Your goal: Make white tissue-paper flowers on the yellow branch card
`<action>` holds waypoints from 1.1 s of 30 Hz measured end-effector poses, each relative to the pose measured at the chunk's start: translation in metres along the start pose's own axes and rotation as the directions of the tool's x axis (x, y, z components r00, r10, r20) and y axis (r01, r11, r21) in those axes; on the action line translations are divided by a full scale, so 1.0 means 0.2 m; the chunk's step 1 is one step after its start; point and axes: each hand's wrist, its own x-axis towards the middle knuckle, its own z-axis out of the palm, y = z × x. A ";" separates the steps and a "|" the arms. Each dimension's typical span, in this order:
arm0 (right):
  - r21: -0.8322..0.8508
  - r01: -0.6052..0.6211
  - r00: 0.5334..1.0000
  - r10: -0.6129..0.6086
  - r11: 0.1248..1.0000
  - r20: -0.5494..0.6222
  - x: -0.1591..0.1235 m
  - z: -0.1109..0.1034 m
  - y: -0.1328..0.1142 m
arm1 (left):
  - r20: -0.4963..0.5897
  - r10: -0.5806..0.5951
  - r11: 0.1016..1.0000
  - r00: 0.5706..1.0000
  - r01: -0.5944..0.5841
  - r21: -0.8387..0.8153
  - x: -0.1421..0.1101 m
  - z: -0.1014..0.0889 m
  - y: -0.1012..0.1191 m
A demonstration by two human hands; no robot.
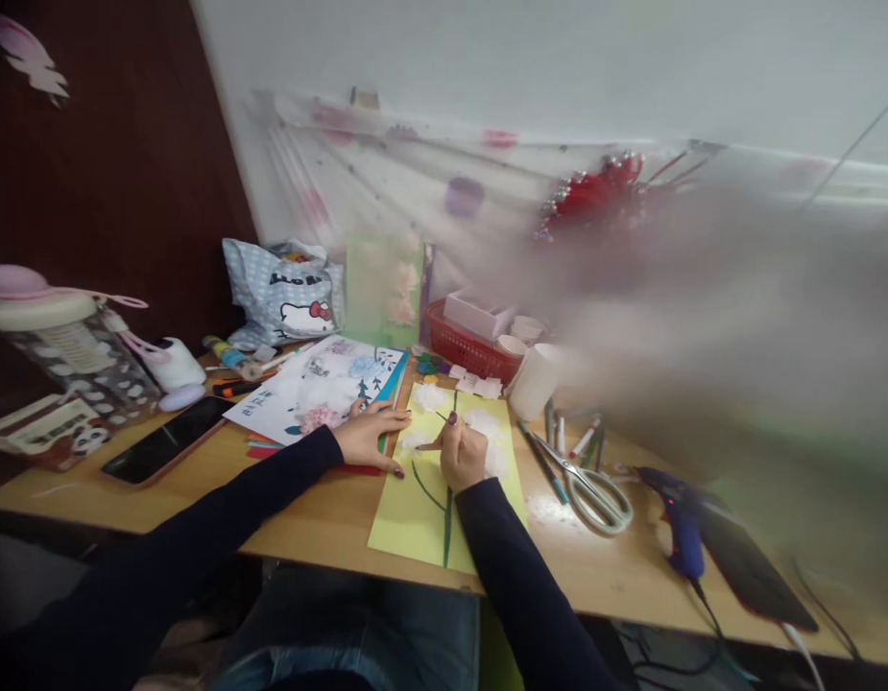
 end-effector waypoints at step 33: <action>-0.021 -0.082 0.997 0.082 0.996 0.003 0.02 -0.01 0.00 | -0.358 0.213 0.974 0.909 -0.228 0.001 -0.01 0.04 0.07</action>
